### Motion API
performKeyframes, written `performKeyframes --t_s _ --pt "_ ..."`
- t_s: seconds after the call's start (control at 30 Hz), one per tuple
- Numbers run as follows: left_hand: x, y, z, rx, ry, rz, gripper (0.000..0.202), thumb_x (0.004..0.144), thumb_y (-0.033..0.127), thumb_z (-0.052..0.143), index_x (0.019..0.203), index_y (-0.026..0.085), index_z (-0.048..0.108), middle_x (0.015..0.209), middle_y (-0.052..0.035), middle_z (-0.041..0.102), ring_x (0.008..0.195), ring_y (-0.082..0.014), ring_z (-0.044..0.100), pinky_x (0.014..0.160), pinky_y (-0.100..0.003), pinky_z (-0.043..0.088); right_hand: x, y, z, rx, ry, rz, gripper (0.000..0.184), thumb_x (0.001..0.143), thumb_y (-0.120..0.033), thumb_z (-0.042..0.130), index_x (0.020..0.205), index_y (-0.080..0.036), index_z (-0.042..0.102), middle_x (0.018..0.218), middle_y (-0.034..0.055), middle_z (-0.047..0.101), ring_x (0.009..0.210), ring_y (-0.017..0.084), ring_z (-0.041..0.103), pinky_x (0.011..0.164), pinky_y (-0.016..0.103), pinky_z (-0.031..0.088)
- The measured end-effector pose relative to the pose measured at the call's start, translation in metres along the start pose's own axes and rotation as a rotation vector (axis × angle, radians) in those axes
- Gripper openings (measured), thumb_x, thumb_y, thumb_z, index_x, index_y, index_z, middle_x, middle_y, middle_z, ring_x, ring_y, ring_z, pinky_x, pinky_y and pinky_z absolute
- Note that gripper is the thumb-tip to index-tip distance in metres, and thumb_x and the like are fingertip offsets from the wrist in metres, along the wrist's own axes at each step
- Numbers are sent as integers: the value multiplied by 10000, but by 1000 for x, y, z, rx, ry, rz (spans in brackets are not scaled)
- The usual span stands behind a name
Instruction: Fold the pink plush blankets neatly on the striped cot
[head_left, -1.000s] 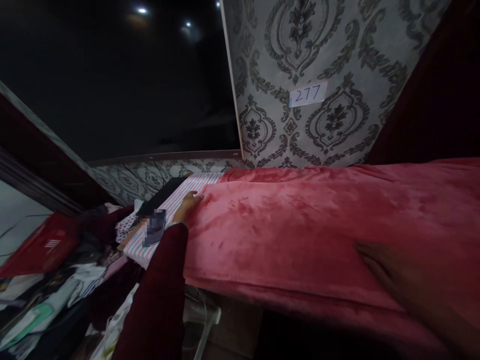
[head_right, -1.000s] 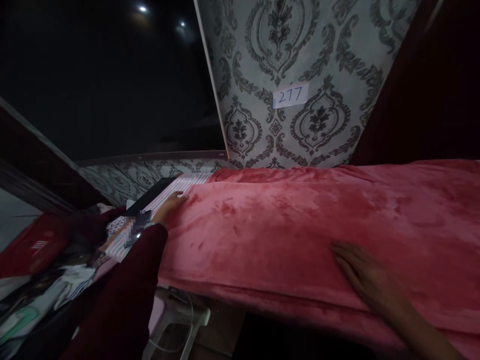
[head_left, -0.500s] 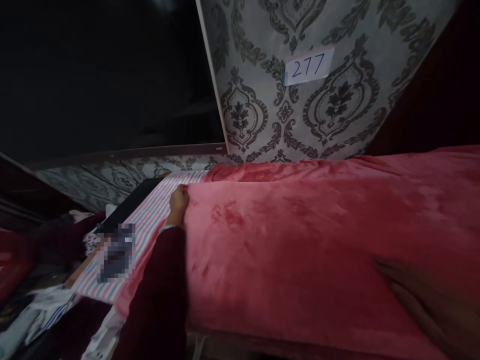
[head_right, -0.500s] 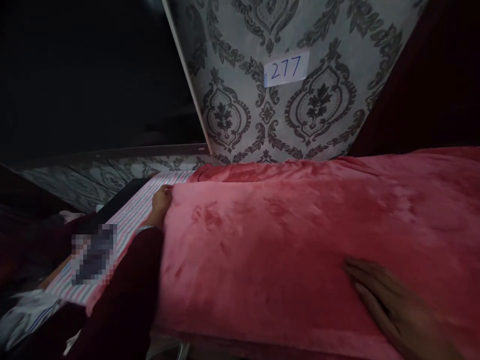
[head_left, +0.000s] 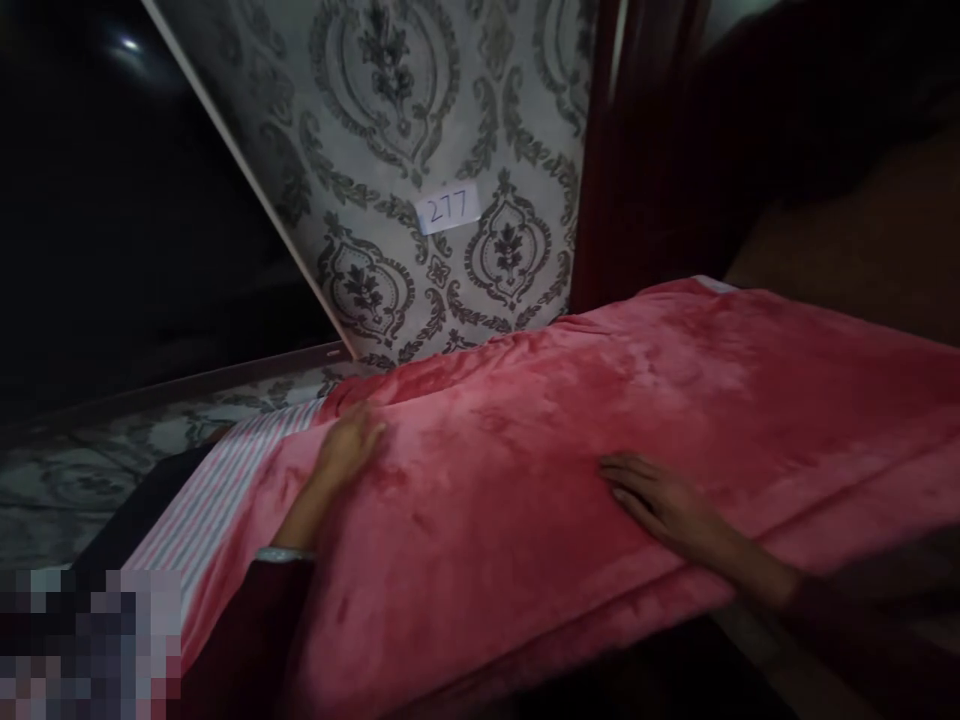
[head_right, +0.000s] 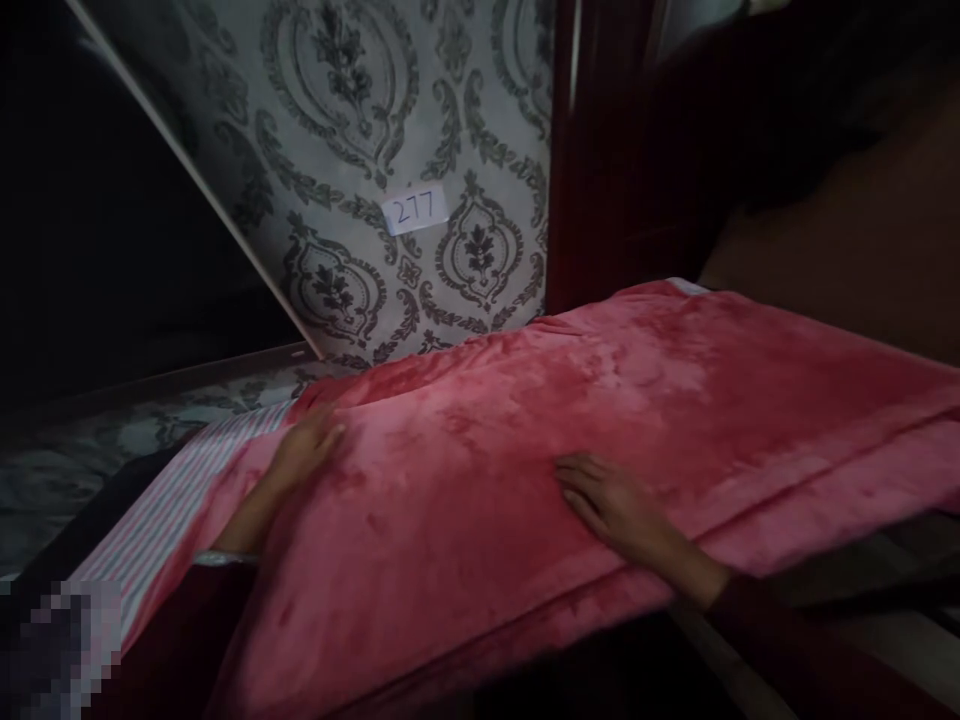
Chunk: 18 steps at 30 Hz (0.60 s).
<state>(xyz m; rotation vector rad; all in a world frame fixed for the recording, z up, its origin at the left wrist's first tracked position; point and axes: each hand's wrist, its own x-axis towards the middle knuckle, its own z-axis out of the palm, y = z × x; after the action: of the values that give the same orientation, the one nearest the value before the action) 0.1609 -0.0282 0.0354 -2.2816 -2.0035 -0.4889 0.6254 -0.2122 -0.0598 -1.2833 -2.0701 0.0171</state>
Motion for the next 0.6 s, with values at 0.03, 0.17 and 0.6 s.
performKeyframes --t_s 0.03,0.17,0.6 --pt "-1 19 8 -11 -69 118 576 995 470 527 1512 216 542 1581 -79 537 1475 -267 464 1215 -407 388 2 -1 0 8 3 -11 352 1070 -339 445 1226 -237 744 1227 105 759 1170 255 710 1027 471 605" --pt "-4 88 39 22 -287 454 669 1036 502 398 1631 198 362 1720 -114 299 1605 -275 233 1295 -514 205 4 -1 1 18 13 -33 338 1066 -320 457 1216 -228 746 1222 114 758 1173 256 705 1033 476 593" --pt "-3 47 6 279 -326 -35 612 1003 469 335 1537 221 503 1639 -182 435 1525 -399 365 1151 -764 270 16 -5 -1 -7 -50 -32 361 1053 -278 425 1202 -208 747 1221 123 752 1174 258 676 1066 472 534"
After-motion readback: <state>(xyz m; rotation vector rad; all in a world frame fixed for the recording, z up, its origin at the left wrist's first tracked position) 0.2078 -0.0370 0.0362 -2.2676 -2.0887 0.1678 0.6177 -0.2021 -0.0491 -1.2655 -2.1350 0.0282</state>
